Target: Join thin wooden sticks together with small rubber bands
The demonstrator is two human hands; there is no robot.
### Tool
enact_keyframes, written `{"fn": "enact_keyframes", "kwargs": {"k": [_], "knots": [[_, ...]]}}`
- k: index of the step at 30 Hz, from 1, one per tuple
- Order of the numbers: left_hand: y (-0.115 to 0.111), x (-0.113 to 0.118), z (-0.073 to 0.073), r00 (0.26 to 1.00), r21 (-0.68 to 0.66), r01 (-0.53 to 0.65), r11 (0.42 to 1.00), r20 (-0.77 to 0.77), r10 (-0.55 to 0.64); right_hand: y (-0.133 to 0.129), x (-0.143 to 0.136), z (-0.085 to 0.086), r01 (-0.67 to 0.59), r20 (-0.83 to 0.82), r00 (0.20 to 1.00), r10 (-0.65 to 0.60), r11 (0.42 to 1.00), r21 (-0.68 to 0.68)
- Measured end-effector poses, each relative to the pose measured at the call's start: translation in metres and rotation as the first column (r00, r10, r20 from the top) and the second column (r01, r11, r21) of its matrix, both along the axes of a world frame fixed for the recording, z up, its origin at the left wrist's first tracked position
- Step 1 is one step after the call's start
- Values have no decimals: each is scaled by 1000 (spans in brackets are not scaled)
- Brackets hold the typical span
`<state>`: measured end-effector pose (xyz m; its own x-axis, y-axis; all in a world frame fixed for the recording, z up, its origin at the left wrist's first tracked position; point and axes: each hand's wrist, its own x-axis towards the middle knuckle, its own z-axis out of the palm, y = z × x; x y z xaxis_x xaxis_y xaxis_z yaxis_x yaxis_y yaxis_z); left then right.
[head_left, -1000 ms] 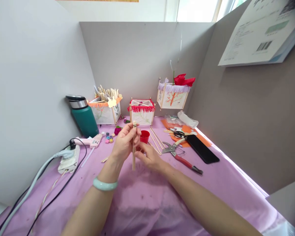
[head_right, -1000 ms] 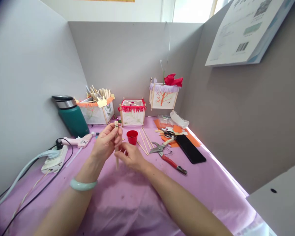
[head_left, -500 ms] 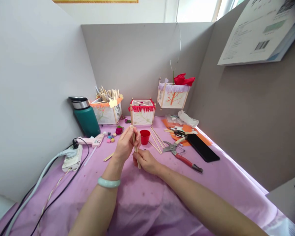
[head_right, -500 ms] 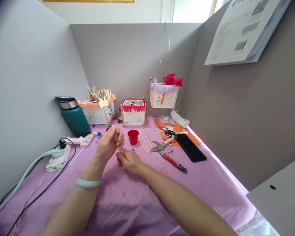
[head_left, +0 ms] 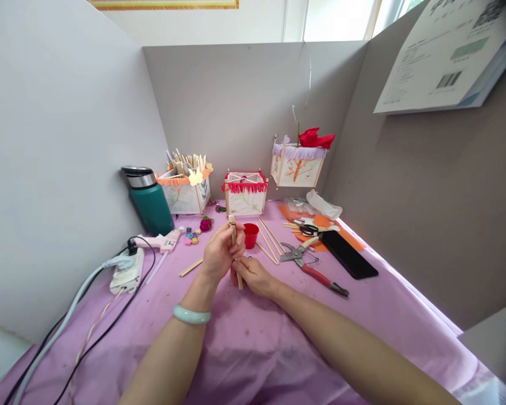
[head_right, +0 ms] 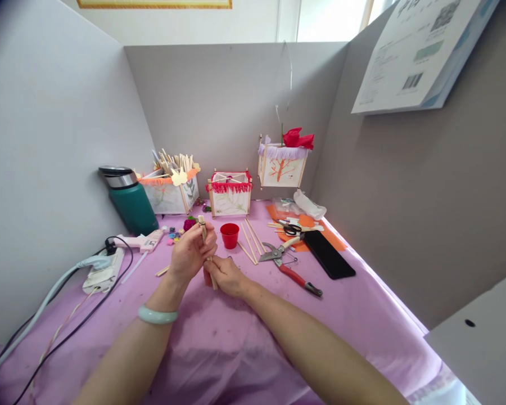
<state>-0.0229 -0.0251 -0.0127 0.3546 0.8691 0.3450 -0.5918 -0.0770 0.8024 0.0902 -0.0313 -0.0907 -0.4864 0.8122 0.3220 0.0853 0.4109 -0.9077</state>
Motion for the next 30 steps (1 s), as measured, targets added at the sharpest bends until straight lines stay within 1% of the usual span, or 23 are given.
{"fn": "enact_keyframes", "kwargs": {"k": [2, 5, 9, 11, 12, 14, 17, 19, 21, 24, 26, 28, 30], "knots": [[0, 2, -1, 999, 4, -33, 999, 13, 33, 0, -1, 0, 9, -1, 1000, -9, 1000, 9], [-2, 4, -1, 996, 48, -85, 995, 27, 84, -1, -1, 0, 2, 15, 1000, -2, 999, 35], [-6, 6, 2, 993, 70, -121, 990, -1, 121, -2, -1, 2, -1, 17, 1000, 0, 998, 64], [-6, 7, 2, 990, 70, -136, 988, -24, 138, -4, -2, 3, 18, 22, 1000, -20, 996, 83], [-6, 8, 2, 988, 72, -145, 987, -34, 147, -5, -2, 3, 42, 29, 999, -46, 994, 100], [-3, 10, 0, 981, 84, -187, 979, -41, 191, -6, -3, 3, 130, 44, 989, -138, 980, 154], [2, 11, -5, 963, 90, -269, 959, -9, 271, -6, -3, 3, 277, 74, 950, -304, 927, 255], [4, 10, -6, 963, 74, -270, 960, 14, 269, -6, -2, 3, 300, 101, 935, -340, 909, 290], [4, 8, -5, 974, 49, -227, 973, 33, 225, -6, -1, 5, 261, 115, 947, -301, 926, 271], [3, 5, -2, 987, 3, -147, 989, 69, 146, -7, 0, 6, 176, 105, 974, -200, 963, 204], [2, 3, 0, 991, -28, -110, 994, 76, 111, -8, 0, 6, 152, 94, 981, -171, 971, 186], [1, 3, 0, 991, -41, -114, 993, 71, 117, -7, -1, 5, 147, 86, 983, -165, 972, 185], [2, 4, -1, 985, -23, -158, 987, 67, 159, -6, -2, 4, 136, 85, 984, -154, 973, 188]]}}
